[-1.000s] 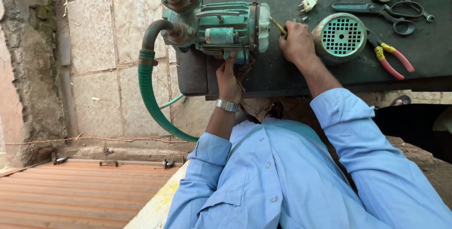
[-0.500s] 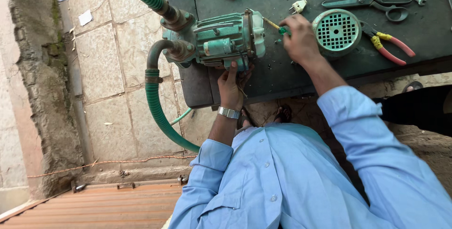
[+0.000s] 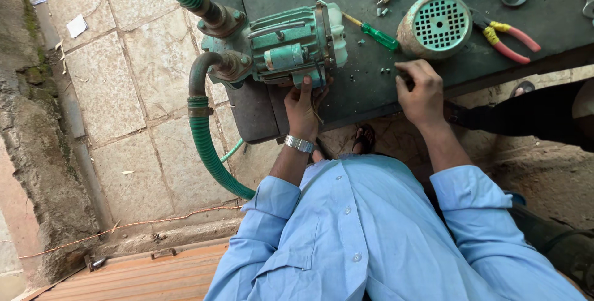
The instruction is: The person uses a screwdriver to tighten screws on the terminal box of a green electric motor mounted on a workbench. They repeatedly adjust the screwdriver and reposition their hands to access different screws while the camera shakes.
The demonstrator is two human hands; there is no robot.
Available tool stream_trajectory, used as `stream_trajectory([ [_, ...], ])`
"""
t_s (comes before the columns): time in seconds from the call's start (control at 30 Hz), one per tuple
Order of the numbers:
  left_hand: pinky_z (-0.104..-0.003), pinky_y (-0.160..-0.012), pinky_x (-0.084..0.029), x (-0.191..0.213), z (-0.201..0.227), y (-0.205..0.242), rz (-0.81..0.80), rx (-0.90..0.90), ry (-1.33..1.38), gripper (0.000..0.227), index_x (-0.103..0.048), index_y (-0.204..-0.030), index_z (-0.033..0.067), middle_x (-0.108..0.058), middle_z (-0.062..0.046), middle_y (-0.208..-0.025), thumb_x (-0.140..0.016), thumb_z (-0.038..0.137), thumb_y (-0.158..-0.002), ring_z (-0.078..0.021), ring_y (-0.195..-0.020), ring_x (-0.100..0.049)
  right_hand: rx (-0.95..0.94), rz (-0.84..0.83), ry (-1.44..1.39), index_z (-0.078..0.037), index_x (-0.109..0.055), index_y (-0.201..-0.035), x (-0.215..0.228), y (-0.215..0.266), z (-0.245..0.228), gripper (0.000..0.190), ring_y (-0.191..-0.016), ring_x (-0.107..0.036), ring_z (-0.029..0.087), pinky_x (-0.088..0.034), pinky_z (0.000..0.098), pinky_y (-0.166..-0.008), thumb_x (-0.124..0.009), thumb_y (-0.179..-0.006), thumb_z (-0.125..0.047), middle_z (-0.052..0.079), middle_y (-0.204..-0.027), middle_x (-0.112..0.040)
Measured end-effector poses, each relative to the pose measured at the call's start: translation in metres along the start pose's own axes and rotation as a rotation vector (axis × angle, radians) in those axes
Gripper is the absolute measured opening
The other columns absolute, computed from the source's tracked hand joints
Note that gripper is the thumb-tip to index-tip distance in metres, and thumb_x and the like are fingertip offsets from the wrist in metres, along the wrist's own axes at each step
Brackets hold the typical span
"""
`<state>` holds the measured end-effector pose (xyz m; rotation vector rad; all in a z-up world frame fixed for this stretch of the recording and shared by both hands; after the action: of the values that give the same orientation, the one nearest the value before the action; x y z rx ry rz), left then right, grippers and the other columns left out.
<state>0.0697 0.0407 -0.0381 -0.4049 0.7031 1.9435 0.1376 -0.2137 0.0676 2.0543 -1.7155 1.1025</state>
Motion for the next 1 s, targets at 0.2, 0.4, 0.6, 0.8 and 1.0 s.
stream_trajectory([
  [0.2,-0.041,-0.094,-0.06,0.0,-0.003,-0.003,-0.062,0.019,0.034,0.057,-0.063,-0.124,-0.0045,-0.073,-0.019,-0.117,-0.077,0.041,-0.094,-0.0332,-0.11,-0.074,0.004,-0.03,0.189,-0.002,-0.074,-0.106,-0.019,-0.006,0.001,0.013,-0.095,-0.068,0.034,-0.054,0.0447,-0.081,-0.075,-0.094,-0.006,0.015,-0.106,-0.067],
  [0.4,-0.044,-0.102,-0.058,0.001,0.002,-0.002,-0.15,0.107,0.01,0.055,-0.062,-0.125,-0.0039,-0.073,-0.02,-0.121,-0.075,0.04,-0.096,-0.0313,-0.116,-0.072,-0.05,-0.031,0.073,-0.001,-0.07,-0.105,-0.025,0.002,0.016,0.01,-0.08,-0.069,0.027,-0.056,0.0403,-0.073,-0.07,-0.097,-0.008,0.015,-0.108,-0.066],
  [0.6,-0.046,-0.104,-0.058,0.004,0.005,-0.004,-0.167,0.142,-0.03,0.055,-0.061,-0.128,-0.0007,-0.071,-0.016,-0.126,-0.076,0.039,-0.094,-0.0298,-0.119,-0.069,-0.294,-0.054,-0.818,0.0,-0.064,-0.106,-0.03,0.021,0.041,0.009,-0.09,-0.07,0.018,-0.061,0.0324,-0.079,-0.057,-0.099,-0.002,0.013,-0.103,-0.071],
  [0.8,-0.047,-0.103,-0.058,0.0,0.007,-0.008,-0.199,0.127,-0.032,0.057,-0.06,-0.131,-0.0023,-0.07,-0.018,-0.127,-0.076,0.04,-0.096,-0.0308,-0.12,-0.069,-0.816,-0.195,-1.018,0.002,-0.068,-0.105,-0.074,0.057,0.048,0.024,-0.076,-0.069,0.017,-0.056,0.0281,-0.063,-0.056,-0.084,0.001,0.013,-0.094,-0.074],
  [1.0,-0.048,-0.105,-0.059,0.001,0.006,-0.005,-0.196,0.131,-0.014,0.059,-0.059,-0.132,-0.0025,-0.07,-0.018,-0.129,-0.075,0.04,-0.096,-0.032,-0.121,-0.069,-0.365,-0.58,-0.52,0.003,-0.077,-0.1,-0.113,0.048,-0.021,0.021,-0.082,-0.069,0.016,-0.055,0.0303,-0.075,-0.076,-0.086,-0.013,0.013,-0.09,-0.077],
])
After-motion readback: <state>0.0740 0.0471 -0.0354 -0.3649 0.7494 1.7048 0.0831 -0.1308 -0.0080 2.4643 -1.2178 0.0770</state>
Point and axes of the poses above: each hand's wrist, its own y-axis away from the middle knuckle, its own x-axis out of the back of the hand, z = x × y, the point moved 8 cm from there along -y, towards the middle knuckle
